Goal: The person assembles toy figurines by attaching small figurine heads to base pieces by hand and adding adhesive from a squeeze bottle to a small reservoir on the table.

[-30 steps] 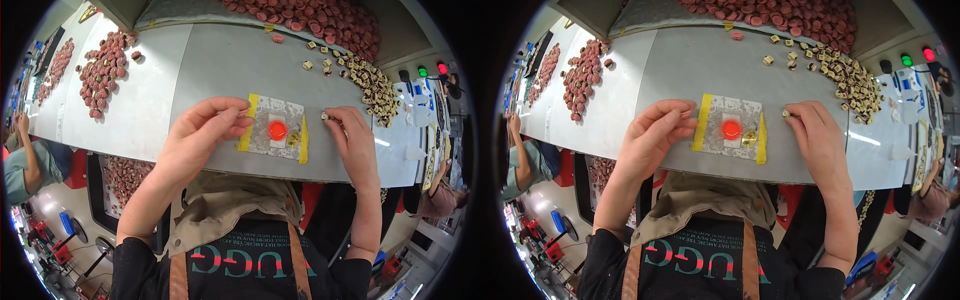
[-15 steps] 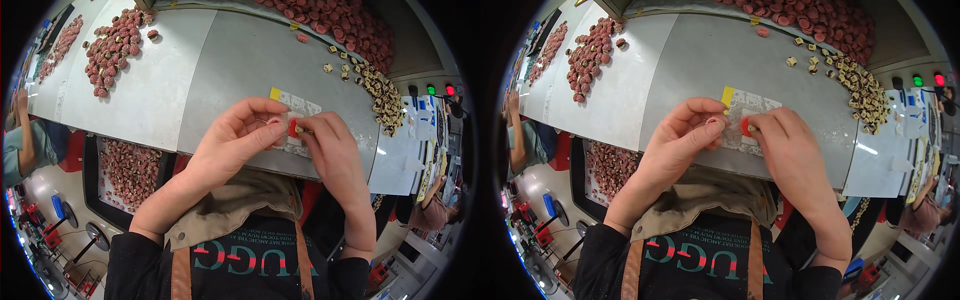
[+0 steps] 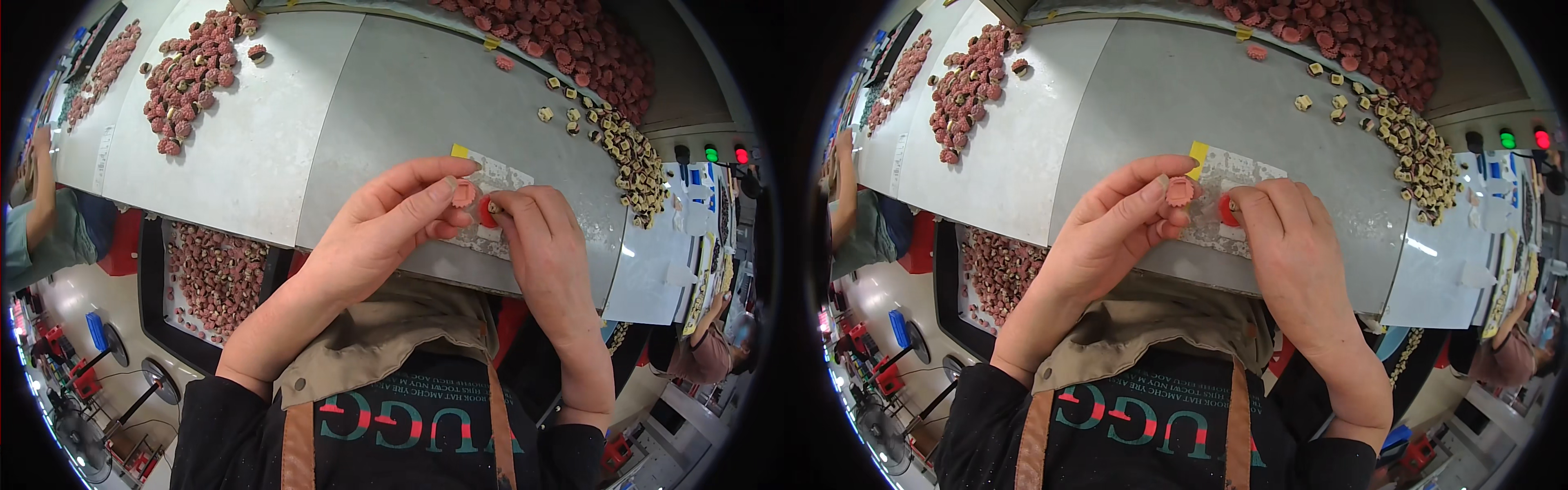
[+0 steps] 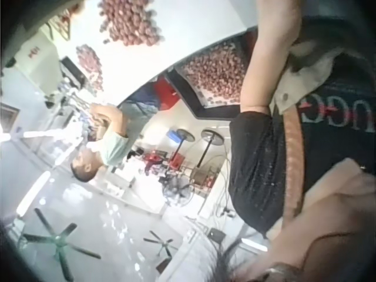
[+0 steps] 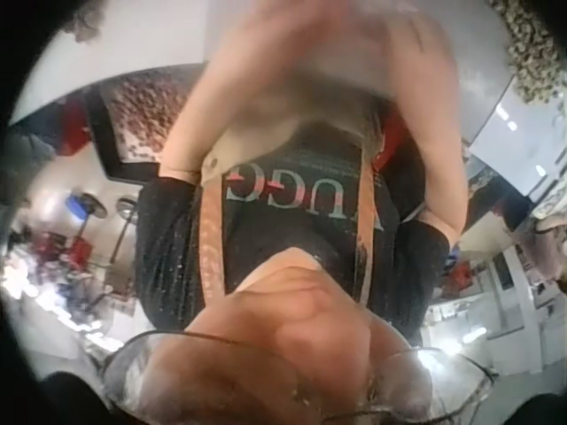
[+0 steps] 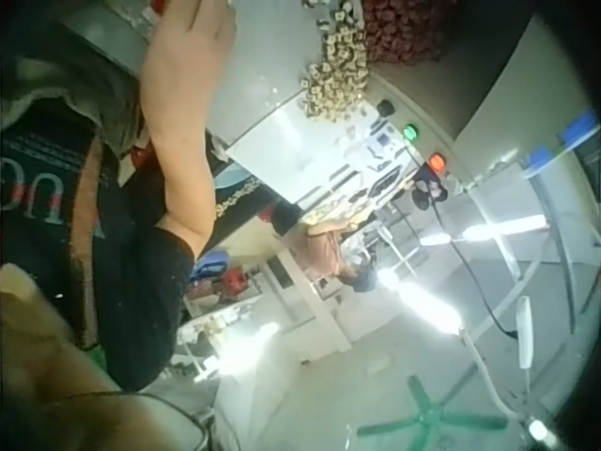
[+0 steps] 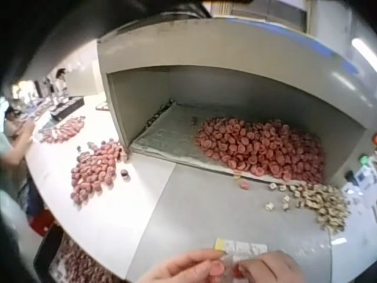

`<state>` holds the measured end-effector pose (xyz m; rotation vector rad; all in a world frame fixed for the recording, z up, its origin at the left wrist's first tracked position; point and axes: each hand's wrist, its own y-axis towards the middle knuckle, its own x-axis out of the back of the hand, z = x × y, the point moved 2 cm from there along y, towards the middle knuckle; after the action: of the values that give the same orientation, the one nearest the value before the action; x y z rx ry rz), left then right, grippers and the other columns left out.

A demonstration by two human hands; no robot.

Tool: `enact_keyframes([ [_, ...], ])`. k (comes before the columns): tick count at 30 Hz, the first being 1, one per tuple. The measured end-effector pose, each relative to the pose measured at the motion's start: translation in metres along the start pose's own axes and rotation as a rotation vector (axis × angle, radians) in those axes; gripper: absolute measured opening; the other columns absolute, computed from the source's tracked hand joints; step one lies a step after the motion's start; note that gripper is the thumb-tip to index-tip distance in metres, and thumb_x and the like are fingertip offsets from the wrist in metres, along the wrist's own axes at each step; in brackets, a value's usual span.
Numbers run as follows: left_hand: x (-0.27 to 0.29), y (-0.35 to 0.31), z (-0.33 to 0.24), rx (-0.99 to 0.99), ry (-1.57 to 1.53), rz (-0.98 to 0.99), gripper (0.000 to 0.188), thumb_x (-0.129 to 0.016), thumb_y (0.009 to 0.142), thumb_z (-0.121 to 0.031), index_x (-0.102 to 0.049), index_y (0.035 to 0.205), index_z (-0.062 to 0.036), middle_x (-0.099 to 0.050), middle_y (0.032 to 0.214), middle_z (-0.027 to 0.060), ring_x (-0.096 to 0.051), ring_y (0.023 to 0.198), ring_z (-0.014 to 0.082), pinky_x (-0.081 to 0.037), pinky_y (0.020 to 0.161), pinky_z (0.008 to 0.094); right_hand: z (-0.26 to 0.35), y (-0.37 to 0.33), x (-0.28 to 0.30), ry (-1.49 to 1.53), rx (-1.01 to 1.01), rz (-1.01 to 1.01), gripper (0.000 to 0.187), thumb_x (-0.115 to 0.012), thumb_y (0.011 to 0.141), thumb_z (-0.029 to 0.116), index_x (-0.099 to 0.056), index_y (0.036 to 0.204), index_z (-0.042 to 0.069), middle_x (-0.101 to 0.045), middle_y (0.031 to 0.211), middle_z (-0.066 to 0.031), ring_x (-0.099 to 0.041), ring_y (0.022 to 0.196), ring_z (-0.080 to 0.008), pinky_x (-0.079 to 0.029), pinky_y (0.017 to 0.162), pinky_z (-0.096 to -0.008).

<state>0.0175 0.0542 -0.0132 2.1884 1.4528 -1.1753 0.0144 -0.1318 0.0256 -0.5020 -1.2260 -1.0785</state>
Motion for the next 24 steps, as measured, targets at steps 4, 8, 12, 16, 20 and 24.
enact_keyframes([
  [4, 0.0, -0.001, -0.001, 0.006, -0.026, -0.016, 0.035, -0.053, 0.1, -0.016, -0.053, 0.132, -0.0019, -0.065, 0.11, 0.0031, -0.061, 0.098, 0.01, -0.048, 0.086, 0.0246, -0.003, 0.0, -0.003, 0.102, -0.04, -0.028, 0.024, -0.065, 0.076, -0.002, -0.061, 0.099, 0.003, -0.057, 0.092, -0.0096, -0.059, 0.084, -0.0291, -0.049, 0.073, -0.0379],
  [8, 0.0, -0.001, -0.001, 0.018, 0.0, -0.041, 0.034, -0.056, 0.099, -0.016, -0.053, 0.13, -0.0022, -0.065, 0.111, 0.0032, -0.06, 0.097, 0.0099, -0.048, 0.085, 0.0247, -0.006, -0.002, 0.001, 0.263, -0.111, -0.022, 0.019, -0.065, 0.081, -0.003, -0.062, 0.1, 0.001, -0.058, 0.093, -0.0101, -0.061, 0.085, -0.0264, -0.05, 0.072, -0.0354],
  [12, -0.001, -0.001, -0.002, 0.02, -0.038, -0.009, 0.029, -0.056, 0.099, -0.016, -0.057, 0.124, -0.0022, -0.065, 0.111, 0.0038, -0.06, 0.097, 0.0099, -0.048, 0.085, 0.0247, -0.004, -0.003, 0.011, 0.559, -0.249, -0.056, 0.018, -0.062, 0.086, -0.002, -0.062, 0.104, 0.001, -0.059, 0.096, -0.0095, -0.06, 0.085, -0.0198, -0.049, 0.071, -0.0303],
  [16, -0.003, 0.0, -0.002, 0.057, 0.02, -0.037, 0.026, -0.056, 0.099, -0.017, -0.057, 0.121, -0.0024, -0.064, 0.112, 0.0042, -0.059, 0.096, 0.0096, -0.048, 0.085, 0.0248, 0.008, 0.005, 0.015, 0.619, -0.071, -0.116, 0.019, -0.061, 0.088, -0.001, -0.062, 0.107, 0.002, -0.058, 0.098, -0.0095, -0.057, 0.086, -0.0177, -0.048, 0.073, -0.0289],
  [20, -0.002, 0.002, 0.001, 0.014, 0.055, -0.009, 0.026, -0.057, 0.099, -0.017, -0.057, 0.12, -0.0025, -0.063, 0.112, 0.0062, -0.059, 0.098, 0.0106, -0.048, 0.086, 0.0246, 0.019, 0.015, 0.007, 0.497, 0.05, -0.157, 0.018, -0.061, 0.089, 0.0, -0.061, 0.107, 0.002, -0.058, 0.099, -0.0094, -0.057, 0.086, -0.0177, -0.047, 0.075, -0.0279],
  [24, -0.009, 0.0, 0.002, -0.103, 0.076, -0.063, 0.024, -0.06, 0.096, -0.012, -0.058, 0.117, -0.0004, -0.062, 0.114, 0.0084, -0.06, 0.106, 0.0135, -0.05, 0.093, 0.0286, 0.021, 0.015, 0.006, 0.553, -0.061, -0.165, 0.016, -0.062, 0.089, 0.001, -0.061, 0.105, 0.002, -0.058, 0.101, -0.0095, -0.058, 0.087, -0.0177, -0.047, 0.077, -0.0279],
])
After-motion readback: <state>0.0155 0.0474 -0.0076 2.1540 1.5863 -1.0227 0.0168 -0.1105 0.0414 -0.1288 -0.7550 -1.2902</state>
